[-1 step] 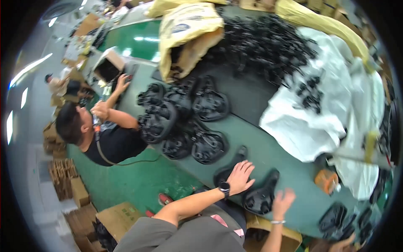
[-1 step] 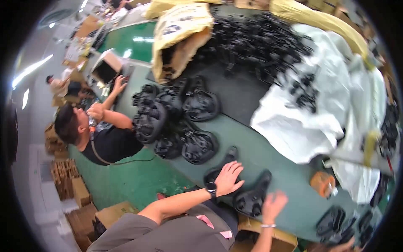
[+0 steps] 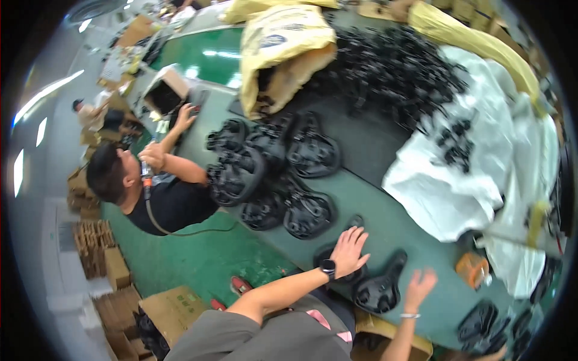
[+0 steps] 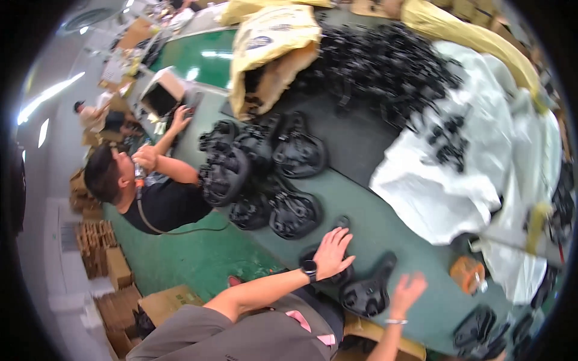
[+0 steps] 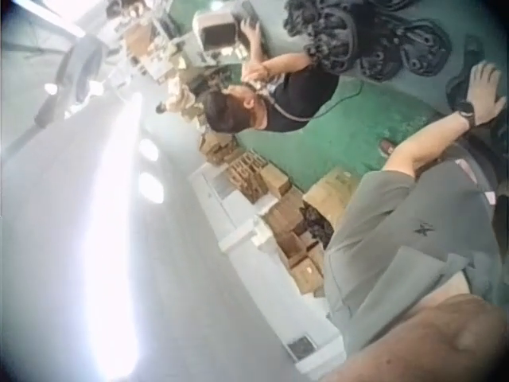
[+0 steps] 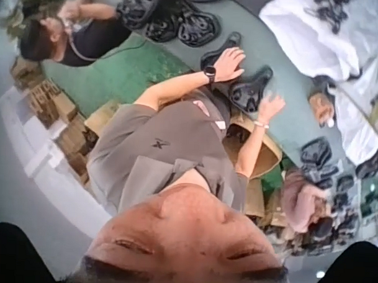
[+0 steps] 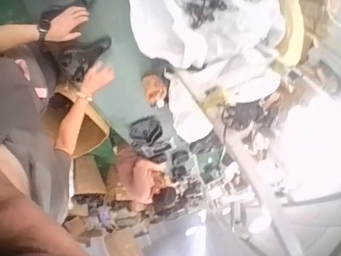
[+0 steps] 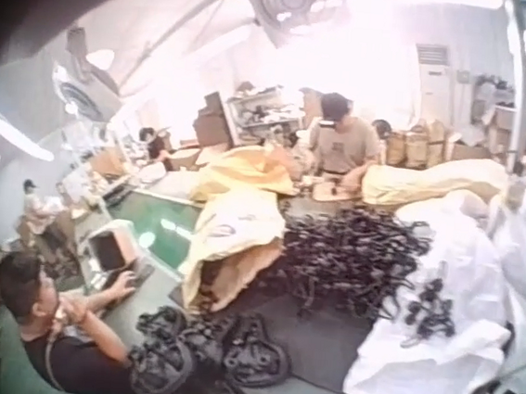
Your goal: The recorder is assembling bicycle saddles by manually fitting clamps and rails together at a factory workbench.
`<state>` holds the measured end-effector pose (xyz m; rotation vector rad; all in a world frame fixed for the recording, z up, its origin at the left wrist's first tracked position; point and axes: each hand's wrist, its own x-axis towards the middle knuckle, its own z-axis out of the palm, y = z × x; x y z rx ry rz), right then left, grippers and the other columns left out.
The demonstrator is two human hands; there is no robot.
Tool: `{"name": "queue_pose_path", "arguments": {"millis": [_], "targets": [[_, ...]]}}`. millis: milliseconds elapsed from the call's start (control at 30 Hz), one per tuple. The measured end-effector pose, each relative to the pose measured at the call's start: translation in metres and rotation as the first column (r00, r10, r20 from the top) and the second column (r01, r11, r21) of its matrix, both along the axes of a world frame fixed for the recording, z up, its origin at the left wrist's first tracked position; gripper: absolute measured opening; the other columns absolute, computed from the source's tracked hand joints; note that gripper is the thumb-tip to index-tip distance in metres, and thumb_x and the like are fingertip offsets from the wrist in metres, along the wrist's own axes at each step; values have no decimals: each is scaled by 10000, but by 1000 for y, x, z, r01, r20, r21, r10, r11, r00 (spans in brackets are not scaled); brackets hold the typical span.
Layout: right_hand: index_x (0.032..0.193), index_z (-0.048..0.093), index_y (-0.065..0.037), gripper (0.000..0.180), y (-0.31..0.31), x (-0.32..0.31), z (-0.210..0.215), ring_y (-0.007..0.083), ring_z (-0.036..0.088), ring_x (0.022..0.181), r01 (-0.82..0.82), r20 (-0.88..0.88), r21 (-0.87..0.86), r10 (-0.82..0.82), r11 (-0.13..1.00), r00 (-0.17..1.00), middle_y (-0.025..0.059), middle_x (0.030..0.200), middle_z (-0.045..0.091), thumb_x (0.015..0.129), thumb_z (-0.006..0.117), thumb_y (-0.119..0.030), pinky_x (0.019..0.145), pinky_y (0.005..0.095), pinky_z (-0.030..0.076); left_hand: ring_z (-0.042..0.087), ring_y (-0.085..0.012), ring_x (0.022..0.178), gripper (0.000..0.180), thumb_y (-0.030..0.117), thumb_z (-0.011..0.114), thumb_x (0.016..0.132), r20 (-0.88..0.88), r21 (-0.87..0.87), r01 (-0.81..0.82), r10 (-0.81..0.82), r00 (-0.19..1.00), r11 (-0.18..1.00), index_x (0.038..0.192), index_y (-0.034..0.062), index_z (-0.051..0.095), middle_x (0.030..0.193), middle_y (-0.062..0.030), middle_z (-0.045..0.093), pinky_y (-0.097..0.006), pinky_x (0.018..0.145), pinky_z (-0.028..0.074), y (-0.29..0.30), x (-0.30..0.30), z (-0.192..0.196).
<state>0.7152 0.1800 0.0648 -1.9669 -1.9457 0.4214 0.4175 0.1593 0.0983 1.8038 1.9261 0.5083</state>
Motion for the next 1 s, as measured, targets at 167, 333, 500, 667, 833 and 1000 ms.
{"name": "queue_pose_path", "arguments": {"millis": [167, 333, 500, 667, 833, 1000], "targets": [[1295, 558, 77, 454, 201, 23, -61, 423, 532, 1174, 44, 184, -27, -39, 999, 982, 276, 1278, 576, 934, 595, -196, 1019, 452, 410, 388, -414, 1331, 817, 379, 752, 783, 43, -216, -153, 166, 985, 964, 1424, 16, 398, 1461, -238, 387, -490, 1074, 383, 41, -19, -51], [1258, 568, 94, 480, 290, 11, -112, 436, 611, 1077, 201, 12, -126, -201, 972, 980, 281, 1172, 650, 923, 610, -247, 928, 430, 467, 436, -377, 1277, 661, 251, 707, 814, 4, -191, -100, 103, 995, 976, 1386, 44, 449, 1395, -196, 433, -468, 1044, 416, 46, -22, -63], [1092, 628, 98, 474, 349, 39, -145, 388, 628, 916, 402, -370, -215, -455, 890, 810, 221, 1014, 694, 965, 530, -348, 868, 428, 482, 450, -369, 1257, 550, 169, 666, 818, 67, -159, -110, 122, 990, 981, 1328, 53, 498, 1365, -181, 449, -471, 1034, 426, 55, -26, -62], [1058, 619, 103, 416, 390, 42, -153, 363, 570, 910, 302, -428, 119, -225, 946, 875, 217, 1015, 658, 993, 444, -269, 861, 477, 449, 455, -352, 1251, 552, 181, 656, 821, 51, -131, -91, 98, 994, 987, 1331, 42, 497, 1359, -180, 457, -448, 1023, 424, 56, -23, -68], [1074, 655, 72, 290, 360, -18, -116, 438, 607, 981, -48, 244, 239, -12, 970, 970, 273, 1055, 666, 921, 537, -145, 863, 489, 466, 459, -368, 1241, 524, 172, 658, 807, 67, -159, -115, 127, 990, 981, 1296, 55, 511, 1344, -176, 456, -473, 1022, 429, 53, -25, -69], [991, 691, 35, 282, 383, 54, -184, 428, 637, 918, 69, 480, 168, -142, 983, 866, 234, 1020, 701, 933, 518, -180, 821, 517, 478, 458, -376, 1240, 495, 182, 645, 812, 81, -161, -94, 108, 991, 982, 1275, 50, 529, 1336, -180, 467, -483, 1021, 429, 57, -20, -72]]}}
